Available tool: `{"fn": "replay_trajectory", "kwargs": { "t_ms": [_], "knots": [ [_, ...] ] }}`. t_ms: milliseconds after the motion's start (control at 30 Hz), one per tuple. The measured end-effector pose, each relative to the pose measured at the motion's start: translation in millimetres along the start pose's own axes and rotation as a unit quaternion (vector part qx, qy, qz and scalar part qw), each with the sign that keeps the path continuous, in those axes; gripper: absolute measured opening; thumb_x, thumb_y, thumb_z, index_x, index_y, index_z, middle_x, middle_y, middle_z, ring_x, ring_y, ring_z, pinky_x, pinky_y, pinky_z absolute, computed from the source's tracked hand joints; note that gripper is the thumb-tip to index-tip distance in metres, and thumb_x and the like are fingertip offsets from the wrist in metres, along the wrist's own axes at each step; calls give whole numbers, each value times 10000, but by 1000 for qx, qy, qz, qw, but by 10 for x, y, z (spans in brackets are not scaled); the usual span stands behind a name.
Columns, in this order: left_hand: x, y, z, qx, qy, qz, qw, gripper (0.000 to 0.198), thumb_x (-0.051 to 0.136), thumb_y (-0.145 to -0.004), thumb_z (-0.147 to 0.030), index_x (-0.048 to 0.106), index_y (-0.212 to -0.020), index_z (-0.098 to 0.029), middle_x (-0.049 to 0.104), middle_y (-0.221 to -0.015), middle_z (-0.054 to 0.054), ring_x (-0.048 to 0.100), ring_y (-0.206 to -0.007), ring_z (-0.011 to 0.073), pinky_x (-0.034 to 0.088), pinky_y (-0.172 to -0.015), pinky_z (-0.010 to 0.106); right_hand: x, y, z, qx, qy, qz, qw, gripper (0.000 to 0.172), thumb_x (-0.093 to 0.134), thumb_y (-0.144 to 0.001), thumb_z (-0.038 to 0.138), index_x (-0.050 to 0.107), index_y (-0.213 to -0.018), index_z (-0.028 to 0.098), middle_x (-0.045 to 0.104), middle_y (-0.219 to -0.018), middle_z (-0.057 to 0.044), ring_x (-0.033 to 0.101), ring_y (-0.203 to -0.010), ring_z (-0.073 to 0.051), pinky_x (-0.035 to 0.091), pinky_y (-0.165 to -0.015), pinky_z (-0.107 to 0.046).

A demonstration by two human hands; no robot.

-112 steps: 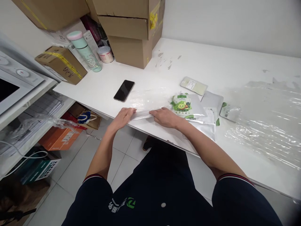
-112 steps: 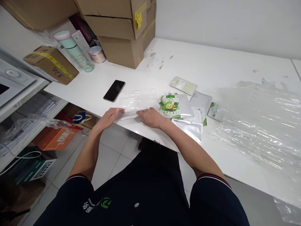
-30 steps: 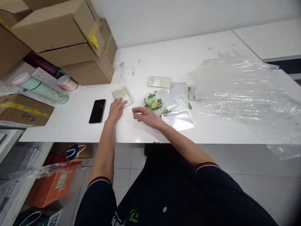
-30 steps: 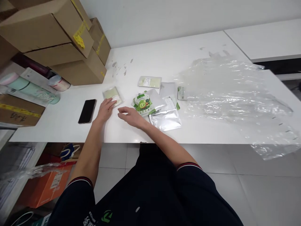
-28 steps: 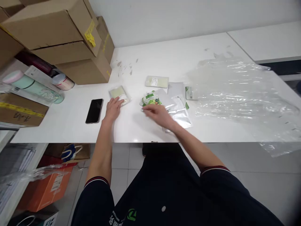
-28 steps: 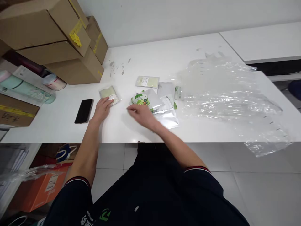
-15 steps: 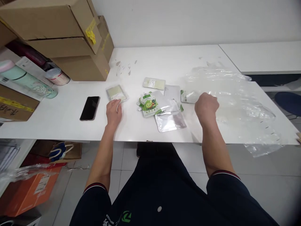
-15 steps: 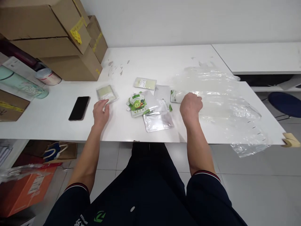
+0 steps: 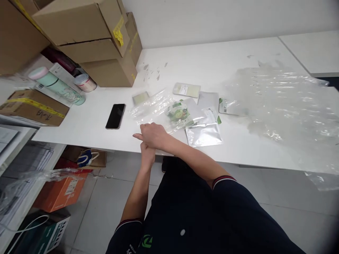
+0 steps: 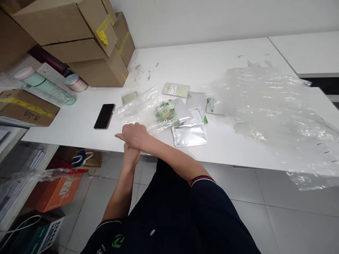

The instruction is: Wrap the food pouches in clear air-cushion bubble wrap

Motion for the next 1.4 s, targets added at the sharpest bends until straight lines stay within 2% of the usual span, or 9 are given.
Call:
{"fn": "replay_trajectory", "kwargs": {
  "t_ms": [200,333,467,733,900,1000,1133,1300,1400],
  "knots": [
    [-665,-57,317,-101,98,-50,989,492,702,-678,-342,580,-1126,-181,725,-845,38,671,-534,138,516,-479,232,-548,480,-1137,114,76,-97,986,364,361,-986,142,628,-1232,122,641,-1211,-213,585,-1134,-363,524,-857,-526],
    [-950,-21,236,-37,51,-110,992,876,714,-674,-266,329,-1459,-293,694,-976,17,627,-500,84,527,-482,219,-312,604,-1677,85,188,-11,978,695,467,-841,41,395,-1510,217,305,-1610,-113,366,-1389,-409,457,-1009,-585],
    [-901,77,128,27,2,-81,996,735,705,-730,-290,467,-1425,-312,638,-1193,61,657,-667,83,572,-650,255,-124,584,-1728,11,250,-24,968,625,406,-893,82,409,-1510,182,343,-1602,-64,384,-1371,-369,462,-1019,-528],
    [-1080,164,269,-14,-77,-52,996,458,700,-671,-269,710,-1112,-149,706,-1021,67,598,-725,115,497,-669,256,-448,503,-1593,-24,222,-13,975,448,359,-963,180,602,-1339,202,560,-1444,-74,647,-1061,-290,535,-818,-413],
    [-1154,231,246,-30,-137,-20,990,354,724,-713,-348,719,-1009,-154,697,-887,51,599,-707,124,482,-633,245,-1283,660,-1711,56,178,-267,945,393,371,-955,163,660,-1219,139,711,-1163,-157,685,-1029,-302,528,-839,-443],
    [-919,276,260,-46,-166,85,981,324,727,-741,-360,715,-1001,-166,692,-905,53,614,-741,130,485,-635,239,-1573,935,-1492,-56,49,-426,902,329,430,-965,192,673,-1186,169,712,-1173,-130,660,-1122,-264,507,-964,-463],
    [-654,268,291,-55,-130,132,981,310,765,-726,-352,689,-953,-156,669,-848,36,583,-677,100,471,-598,220,-1151,934,-1072,-246,-209,-378,868,213,555,-916,211,707,-1059,252,730,-1102,-45,685,-1075,-215,560,-938,-472],
    [-702,286,468,-73,47,85,993,536,834,-657,-385,619,-1089,-151,681,-868,38,609,-647,101,504,-594,233,105,539,-748,-275,-304,-69,909,102,660,-849,272,716,-921,226,746,-1089,-62,717,-997,-189,622,-823,-379],
    [-778,428,569,-81,118,112,983,774,781,-738,-337,430,-1420,-235,678,-1090,83,680,-893,162,567,-816,327,445,490,-848,-256,-265,4,930,96,616,-850,217,710,-848,201,738,-1124,-80,719,-996,-186,623,-808,-357]
  ]
}}
Point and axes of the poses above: each hand's wrist, its own y-axis away from the middle knuckle, its own x-axis out of the palm, z = x × y, the point moved 10 cm from there along -y, towards the middle knuckle
